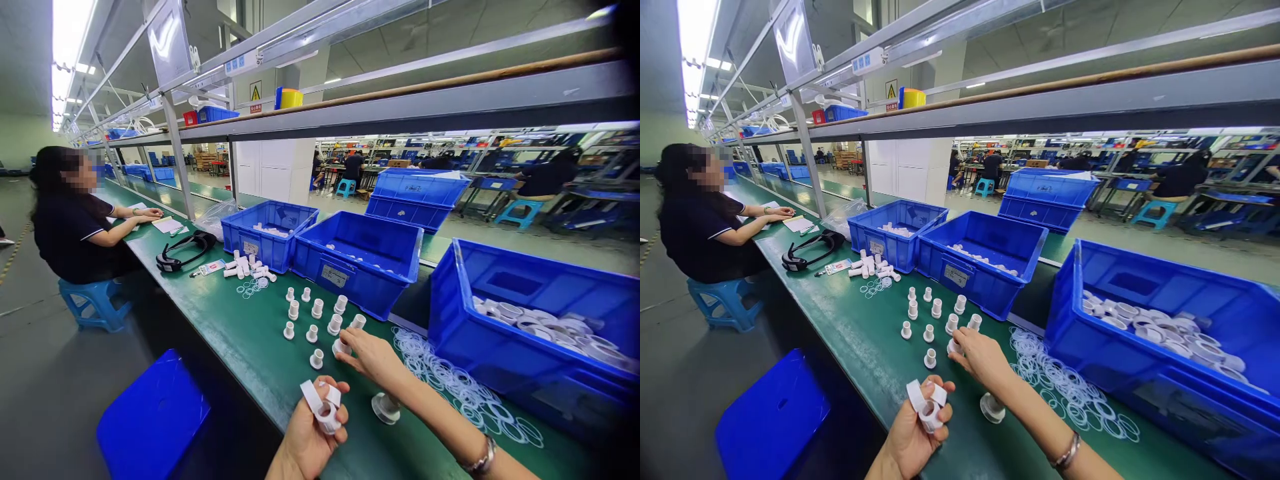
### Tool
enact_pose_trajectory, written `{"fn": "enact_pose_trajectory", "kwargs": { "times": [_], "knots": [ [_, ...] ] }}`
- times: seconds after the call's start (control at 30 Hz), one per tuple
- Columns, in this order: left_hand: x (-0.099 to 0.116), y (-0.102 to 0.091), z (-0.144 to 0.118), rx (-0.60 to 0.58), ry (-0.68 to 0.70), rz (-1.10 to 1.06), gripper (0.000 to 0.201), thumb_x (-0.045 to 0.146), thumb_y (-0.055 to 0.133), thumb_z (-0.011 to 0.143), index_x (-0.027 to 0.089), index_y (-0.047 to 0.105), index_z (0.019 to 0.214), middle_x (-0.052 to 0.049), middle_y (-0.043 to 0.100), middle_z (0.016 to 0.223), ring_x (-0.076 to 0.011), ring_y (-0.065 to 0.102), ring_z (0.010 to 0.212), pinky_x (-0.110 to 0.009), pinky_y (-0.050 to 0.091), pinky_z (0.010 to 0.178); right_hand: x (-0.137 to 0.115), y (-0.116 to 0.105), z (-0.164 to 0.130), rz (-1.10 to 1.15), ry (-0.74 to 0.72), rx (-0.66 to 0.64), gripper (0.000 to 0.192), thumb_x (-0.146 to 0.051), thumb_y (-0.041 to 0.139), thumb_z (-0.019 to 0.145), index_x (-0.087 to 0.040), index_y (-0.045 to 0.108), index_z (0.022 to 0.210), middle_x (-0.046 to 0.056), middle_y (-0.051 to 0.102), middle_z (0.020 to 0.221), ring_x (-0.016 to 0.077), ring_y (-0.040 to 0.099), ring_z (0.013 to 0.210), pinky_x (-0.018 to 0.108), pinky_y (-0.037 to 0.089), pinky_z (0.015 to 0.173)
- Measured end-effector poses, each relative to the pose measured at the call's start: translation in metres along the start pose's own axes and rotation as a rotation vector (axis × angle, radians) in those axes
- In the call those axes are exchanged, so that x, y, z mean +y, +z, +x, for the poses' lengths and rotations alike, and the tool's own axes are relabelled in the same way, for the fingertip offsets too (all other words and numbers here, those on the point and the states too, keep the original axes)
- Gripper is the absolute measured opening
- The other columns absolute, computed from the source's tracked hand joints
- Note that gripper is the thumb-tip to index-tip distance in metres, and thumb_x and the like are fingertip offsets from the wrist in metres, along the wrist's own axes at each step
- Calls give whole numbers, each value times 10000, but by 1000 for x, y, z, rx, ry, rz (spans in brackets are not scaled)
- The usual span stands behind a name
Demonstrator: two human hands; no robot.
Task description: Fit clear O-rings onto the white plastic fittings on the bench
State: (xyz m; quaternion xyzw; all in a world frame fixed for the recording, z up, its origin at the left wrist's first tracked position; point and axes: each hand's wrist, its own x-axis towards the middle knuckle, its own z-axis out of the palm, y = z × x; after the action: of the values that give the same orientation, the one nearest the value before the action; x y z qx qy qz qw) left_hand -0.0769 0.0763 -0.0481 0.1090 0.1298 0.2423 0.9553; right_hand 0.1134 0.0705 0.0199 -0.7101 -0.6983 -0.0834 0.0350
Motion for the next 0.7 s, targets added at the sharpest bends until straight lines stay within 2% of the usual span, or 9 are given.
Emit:
{"fn": "enact_pose_trajectory", "kwargs": {
  "times": [0.23, 0.37, 0.53, 0.63, 0.7],
  "knots": [
    [3, 3, -1, 46, 6, 11, 285, 284, 750, 776, 169, 577, 971, -66, 603, 1059, -84, 503, 641, -157, 320, 463, -15, -12, -10, -15, -66, -6, 36, -190, 559, 877, -196, 588, 856, 70, 652, 935, 232, 598, 859, 341, 466, 709],
    [4, 5, -6, 78, 61, 28, 280, 263, 749, 782, 166, 592, 992, -68, 599, 1079, -77, 487, 645, -153, 328, 459, -35, -30, -48, -9, -81, -44, 70, -179, 558, 872, -189, 620, 842, 87, 649, 988, 248, 590, 874, 381, 486, 725],
    [7, 15, -13, 101, 60, 67, 144, 202, 648, 867, 142, 624, 996, -86, 596, 1096, -67, 453, 628, -151, 330, 440, -43, -45, -108, 166, 93, 20, 119, -135, 510, 886, -199, 610, 892, 135, 552, 1235, 260, 590, 957, 432, 533, 775],
    [9, 21, -15, 130, 12, 76, 110, 136, 599, 881, 128, 638, 984, -84, 597, 1112, -65, 439, 628, -151, 349, 442, -36, -44, -121, 255, 182, 49, 107, -158, 537, 879, -226, 608, 921, 122, 566, 1208, 245, 606, 926, 410, 552, 771],
    [13, 21, -14, 165, -9, 130, 117, 134, 637, 837, 139, 646, 953, -67, 602, 1103, -60, 423, 613, -143, 342, 425, -33, -41, -121, 276, 202, 41, 66, -215, 593, 860, -244, 613, 915, 80, 609, 1141, 218, 620, 880, 359, 557, 758]
  ]
}}
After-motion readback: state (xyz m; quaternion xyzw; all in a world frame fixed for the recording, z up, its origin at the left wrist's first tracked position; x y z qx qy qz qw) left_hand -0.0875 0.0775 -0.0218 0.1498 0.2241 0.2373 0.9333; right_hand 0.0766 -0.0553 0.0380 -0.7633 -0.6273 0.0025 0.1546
